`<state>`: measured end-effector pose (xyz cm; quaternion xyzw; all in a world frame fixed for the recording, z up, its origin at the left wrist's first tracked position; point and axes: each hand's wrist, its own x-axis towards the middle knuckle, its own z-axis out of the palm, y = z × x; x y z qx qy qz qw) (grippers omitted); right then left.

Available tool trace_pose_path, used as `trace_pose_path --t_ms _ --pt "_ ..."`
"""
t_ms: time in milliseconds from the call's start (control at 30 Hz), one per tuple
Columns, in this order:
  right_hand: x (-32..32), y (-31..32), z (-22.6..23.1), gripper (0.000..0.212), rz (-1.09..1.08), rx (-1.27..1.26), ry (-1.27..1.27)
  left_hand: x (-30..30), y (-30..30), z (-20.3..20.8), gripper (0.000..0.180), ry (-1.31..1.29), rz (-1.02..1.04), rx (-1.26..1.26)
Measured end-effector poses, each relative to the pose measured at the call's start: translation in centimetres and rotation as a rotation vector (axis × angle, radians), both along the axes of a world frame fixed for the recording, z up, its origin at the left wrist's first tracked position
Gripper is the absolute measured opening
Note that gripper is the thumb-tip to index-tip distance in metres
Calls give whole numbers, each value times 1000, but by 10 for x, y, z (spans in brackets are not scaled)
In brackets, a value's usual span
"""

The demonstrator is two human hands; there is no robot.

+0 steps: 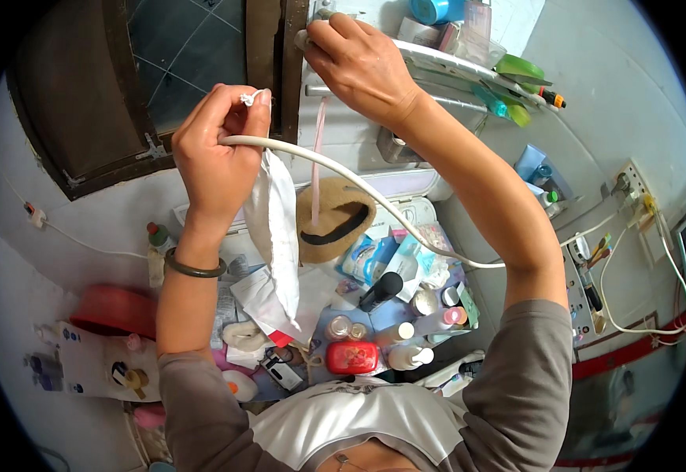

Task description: The person manipulates the external water intake hose and shelf mounting above the washing machine using a cloth and small tools.

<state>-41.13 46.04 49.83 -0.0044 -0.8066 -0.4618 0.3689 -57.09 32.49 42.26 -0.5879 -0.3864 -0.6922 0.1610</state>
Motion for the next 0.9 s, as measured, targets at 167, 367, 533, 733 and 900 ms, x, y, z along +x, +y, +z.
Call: trace_pose_path --t_ms 167,367,533,733,900 --pt "29 13 -10 5 -14 -57 166 0 -2 -3 9 85 77 34" --pt "-2 -3 -9 12 -47 -63 172 0 -3 -4 7 30 34 -28" --pt "15 10 -10 14 25 -178 198 1 0 -6 11 41 55 -45" --pt "111 29 15 18 -24 -658 257 5 -5 -1 10 62 23 -83" --pt "175 41 15 18 -254 -648 320 1 -12 -2 9 87 63 -72"
